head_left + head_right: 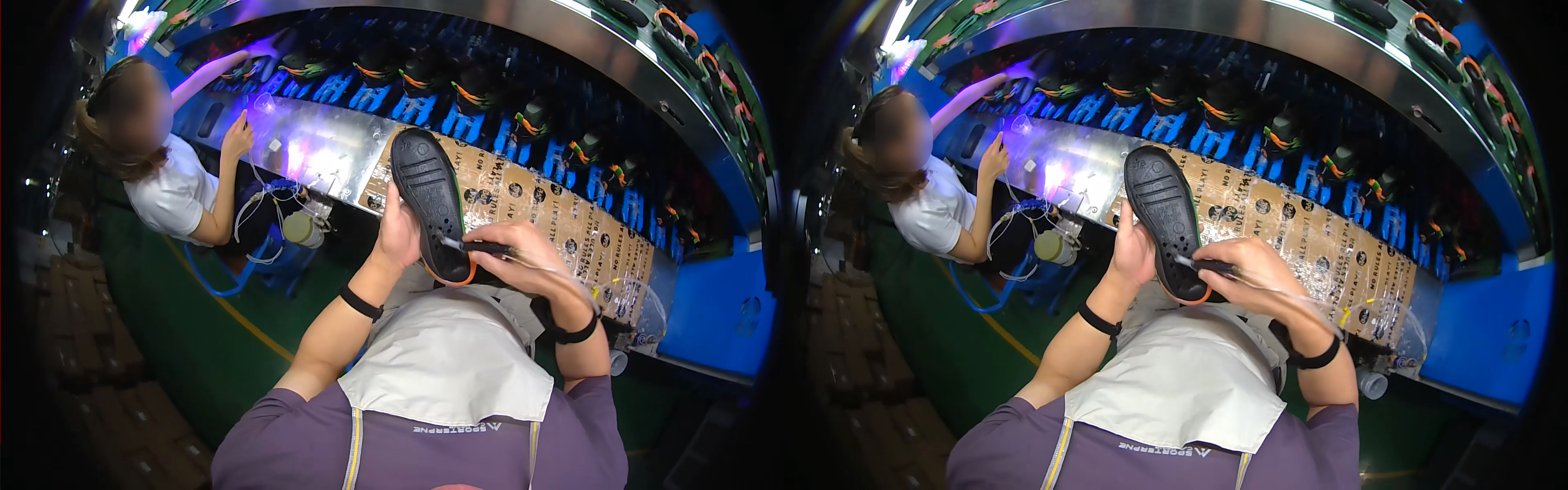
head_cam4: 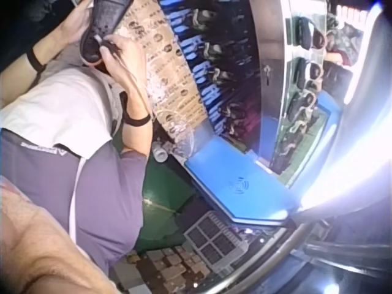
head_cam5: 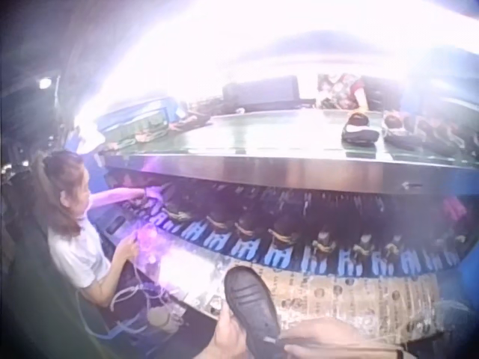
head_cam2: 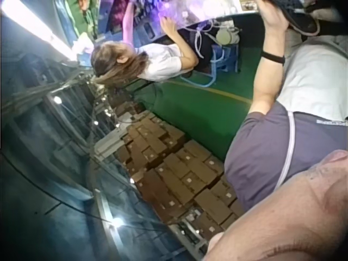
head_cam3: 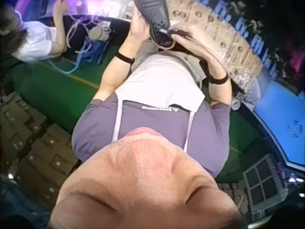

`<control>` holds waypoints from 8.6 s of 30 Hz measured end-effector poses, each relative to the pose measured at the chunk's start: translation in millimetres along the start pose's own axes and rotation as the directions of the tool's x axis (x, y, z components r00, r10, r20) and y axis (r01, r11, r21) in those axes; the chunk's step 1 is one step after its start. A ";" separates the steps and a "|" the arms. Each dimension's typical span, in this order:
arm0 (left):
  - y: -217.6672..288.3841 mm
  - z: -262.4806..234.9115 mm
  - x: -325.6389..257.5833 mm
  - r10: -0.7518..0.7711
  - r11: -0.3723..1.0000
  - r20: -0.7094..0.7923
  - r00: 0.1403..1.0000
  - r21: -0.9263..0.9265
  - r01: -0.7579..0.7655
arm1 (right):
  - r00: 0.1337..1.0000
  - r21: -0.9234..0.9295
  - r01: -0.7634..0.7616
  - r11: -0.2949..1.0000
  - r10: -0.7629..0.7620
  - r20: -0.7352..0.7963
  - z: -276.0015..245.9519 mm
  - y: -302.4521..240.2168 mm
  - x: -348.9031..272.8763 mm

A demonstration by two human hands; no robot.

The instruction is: Apply adhesive or primer to the bottom of shoe soles using a brush-like tool at an assembly line.

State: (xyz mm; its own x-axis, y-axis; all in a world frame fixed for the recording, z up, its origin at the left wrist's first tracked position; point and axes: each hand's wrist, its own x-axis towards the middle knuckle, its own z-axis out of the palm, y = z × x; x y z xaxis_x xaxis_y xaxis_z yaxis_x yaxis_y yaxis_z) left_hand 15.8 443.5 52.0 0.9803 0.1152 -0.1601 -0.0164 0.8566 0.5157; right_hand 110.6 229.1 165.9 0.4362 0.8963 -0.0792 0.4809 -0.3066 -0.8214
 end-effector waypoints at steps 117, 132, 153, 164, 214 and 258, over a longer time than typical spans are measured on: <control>-19.5 -43.4 -32.5 -0.364 0.809 0.076 0.928 -0.469 0.355 | 0.793 0.693 0.000 0.721 0.422 -0.439 47.4 46.1 60.0; -12.9 -2.1 -27.8 -0.175 0.959 -0.011 0.985 -0.231 0.167 | 0.666 0.273 0.167 0.947 0.095 -0.740 48.6 -3.4 106.4; 10.1 29.7 -37.3 -0.118 0.988 -0.131 0.984 -0.120 0.102 | 0.641 -0.332 0.337 0.881 -0.473 -0.604 28.9 -37.0 90.1; 10.4 19.9 -36.4 -0.138 0.974 0.003 0.990 -0.181 0.137 | 0.725 -0.229 0.438 0.869 -0.493 -0.481 24.7 -30.6 85.8; 129.0 25.1 11.6 0.073 0.990 0.401 0.913 -0.141 -0.018 | 0.797 0.013 0.604 0.797 -0.604 0.017 13.9 -78.9 60.2; 164.9 47.2 31.9 -0.104 0.933 0.306 0.946 0.360 -0.014 | 0.821 0.135 0.540 0.831 -0.484 -0.303 18.9 -52.6 50.5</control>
State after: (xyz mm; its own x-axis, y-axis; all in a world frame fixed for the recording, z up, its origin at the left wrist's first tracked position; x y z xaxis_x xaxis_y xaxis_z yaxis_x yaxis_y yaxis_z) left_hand 53.6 564.8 171.7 0.9896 -0.1339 0.0525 0.0416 0.6163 0.7864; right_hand 93.0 296.6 194.5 0.3561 0.7869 0.5039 0.5325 0.2723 -0.8014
